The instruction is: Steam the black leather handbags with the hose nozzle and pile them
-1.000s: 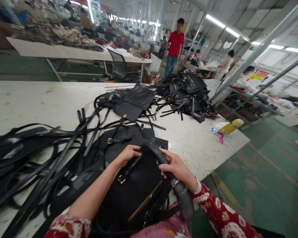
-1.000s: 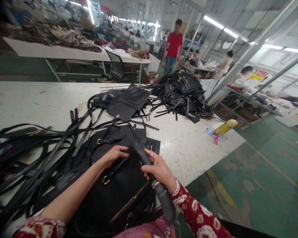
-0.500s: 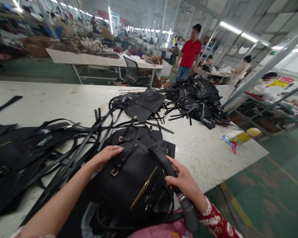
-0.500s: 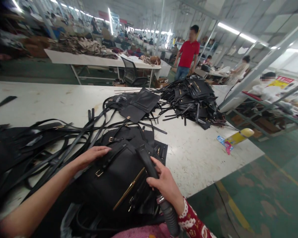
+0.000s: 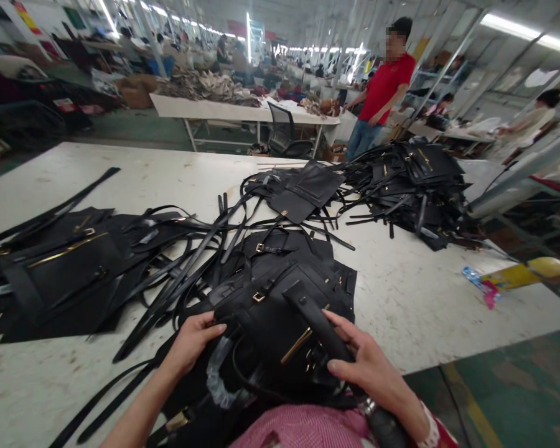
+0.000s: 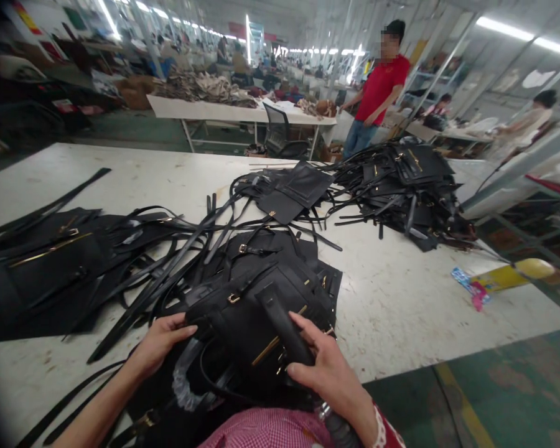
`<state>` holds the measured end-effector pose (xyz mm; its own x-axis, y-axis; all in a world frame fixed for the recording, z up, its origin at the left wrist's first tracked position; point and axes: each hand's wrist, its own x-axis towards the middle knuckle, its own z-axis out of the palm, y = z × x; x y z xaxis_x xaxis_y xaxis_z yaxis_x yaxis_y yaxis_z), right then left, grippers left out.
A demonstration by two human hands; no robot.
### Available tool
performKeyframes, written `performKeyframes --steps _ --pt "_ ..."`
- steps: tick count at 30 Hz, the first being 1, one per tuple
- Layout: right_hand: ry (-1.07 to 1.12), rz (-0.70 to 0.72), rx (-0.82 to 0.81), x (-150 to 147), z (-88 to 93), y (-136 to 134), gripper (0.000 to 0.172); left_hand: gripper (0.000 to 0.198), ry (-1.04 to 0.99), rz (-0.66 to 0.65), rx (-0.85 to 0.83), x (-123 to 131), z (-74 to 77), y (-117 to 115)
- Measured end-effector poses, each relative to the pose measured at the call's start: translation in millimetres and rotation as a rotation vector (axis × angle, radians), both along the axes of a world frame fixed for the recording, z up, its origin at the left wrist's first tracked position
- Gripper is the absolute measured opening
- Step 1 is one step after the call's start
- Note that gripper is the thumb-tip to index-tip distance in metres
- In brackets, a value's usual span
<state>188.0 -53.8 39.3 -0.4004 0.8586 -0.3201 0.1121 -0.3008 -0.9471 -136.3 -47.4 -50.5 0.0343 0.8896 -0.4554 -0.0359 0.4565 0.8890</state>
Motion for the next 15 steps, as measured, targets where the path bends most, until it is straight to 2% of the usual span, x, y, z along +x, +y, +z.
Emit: performKeyframes --steps 4,9,12,15 --pt "0.054 0.148 0.016 -19 -7.1 -3 0.068 0.02 0.099 0.024 0.058 23 7.6 17" --pt "0.084 0.184 -0.003 -43 -18.0 14 0.067 0.017 0.11 -0.082 0.138 41 17.0 29" --pt "0.095 0.14 0.059 -52 -12.5 30 0.066 0.018 0.126 -0.056 0.14 43 17.0 41" --pt "0.116 0.006 0.161 -47 0.6 42 0.067 0.021 0.175 0.093 0.156 36 12.8 59"
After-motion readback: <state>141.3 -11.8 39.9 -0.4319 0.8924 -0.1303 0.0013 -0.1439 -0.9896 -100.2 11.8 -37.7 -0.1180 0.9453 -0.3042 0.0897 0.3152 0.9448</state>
